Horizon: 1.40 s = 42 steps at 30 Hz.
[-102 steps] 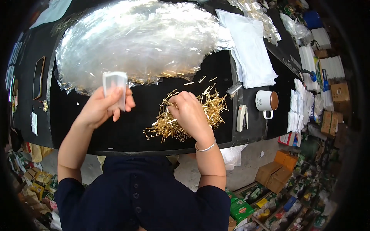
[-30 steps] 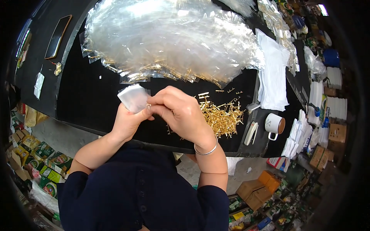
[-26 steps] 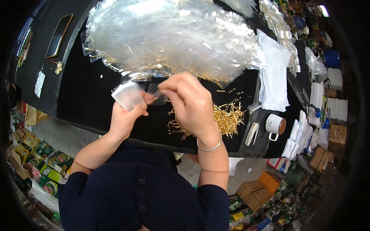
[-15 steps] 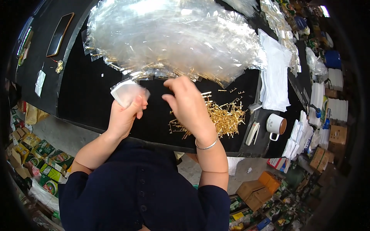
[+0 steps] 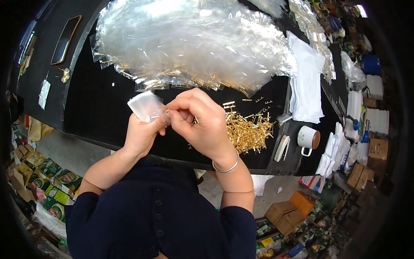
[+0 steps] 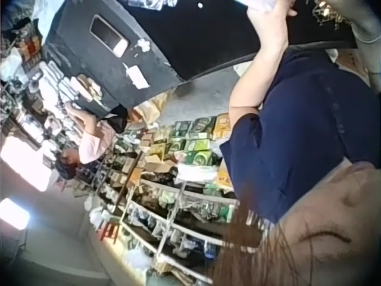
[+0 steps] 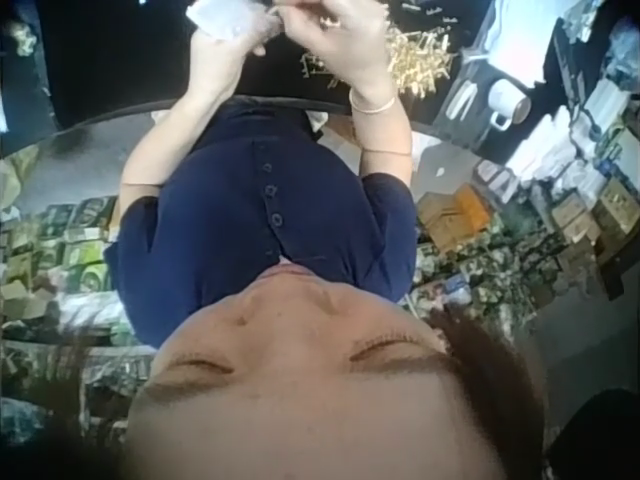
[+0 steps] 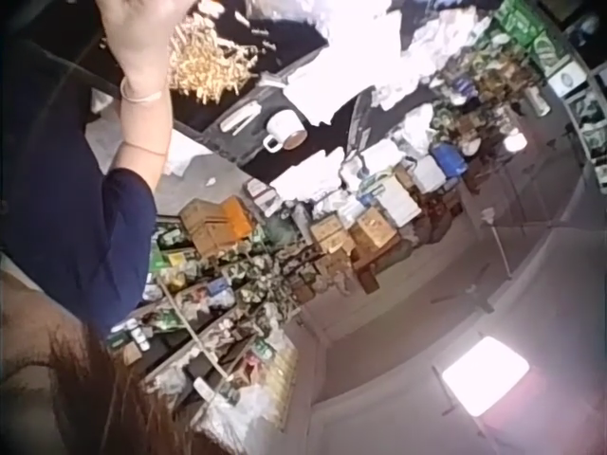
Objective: The recorder is packaging small gold-colored accessories into small clear plastic bags at a workstation.
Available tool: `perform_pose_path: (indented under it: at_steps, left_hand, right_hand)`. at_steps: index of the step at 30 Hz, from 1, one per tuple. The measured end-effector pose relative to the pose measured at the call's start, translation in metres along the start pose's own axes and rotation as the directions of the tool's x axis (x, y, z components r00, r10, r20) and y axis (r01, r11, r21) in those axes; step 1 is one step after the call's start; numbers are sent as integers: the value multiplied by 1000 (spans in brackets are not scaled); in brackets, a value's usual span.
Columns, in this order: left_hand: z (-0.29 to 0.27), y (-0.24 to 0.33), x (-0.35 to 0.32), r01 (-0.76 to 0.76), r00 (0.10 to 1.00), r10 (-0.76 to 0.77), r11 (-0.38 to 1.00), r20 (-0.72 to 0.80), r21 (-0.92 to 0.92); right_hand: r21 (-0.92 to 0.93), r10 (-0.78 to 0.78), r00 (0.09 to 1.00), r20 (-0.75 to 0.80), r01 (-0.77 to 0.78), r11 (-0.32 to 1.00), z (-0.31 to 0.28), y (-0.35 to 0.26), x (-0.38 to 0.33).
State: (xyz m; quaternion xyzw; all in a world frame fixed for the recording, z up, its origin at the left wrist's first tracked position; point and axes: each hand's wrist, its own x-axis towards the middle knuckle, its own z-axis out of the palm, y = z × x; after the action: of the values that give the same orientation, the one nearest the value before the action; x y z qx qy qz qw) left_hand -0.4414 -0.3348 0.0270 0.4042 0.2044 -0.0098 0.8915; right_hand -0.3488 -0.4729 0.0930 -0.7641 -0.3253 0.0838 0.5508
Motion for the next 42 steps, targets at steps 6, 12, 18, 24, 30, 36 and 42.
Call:
perform_pose_path:
  at_steps: [6,12,18,24,30,36,42]
  left_hand:
    - [-4,-6,-3,-45,999,45,999,25,-7]
    - [-5,-3,-3,-129,990,133,989,-54,65]
    - [-15,5,0,-149,976,149,989,-158,14]
    - [-18,-5,0,-125,992,126,978,2,167]
    - [-10,-3,-3,-69,998,69,996,3,64]
    - [-11,3,-9,7,1000,-5,991,-9,134]
    - [-10,-2,-14,-55,998,55,998,-10,30]
  right_hand:
    - [-36,-76,989,129,82,996,5,2,-2]
    - [-355,-217,975,38,216,909,-10,13,10]
    - [-504,-210,971,-116,125,855,-12,34,9]
    - [-583,143,980,140,-35,812,-11,36,-30]
    - [-576,193,954,230,-27,817,-7,34,-27]
    - [15,54,998,-42,-54,998,6,0,-11]
    - [-72,-49,995,84,55,996,16,-4,-8]
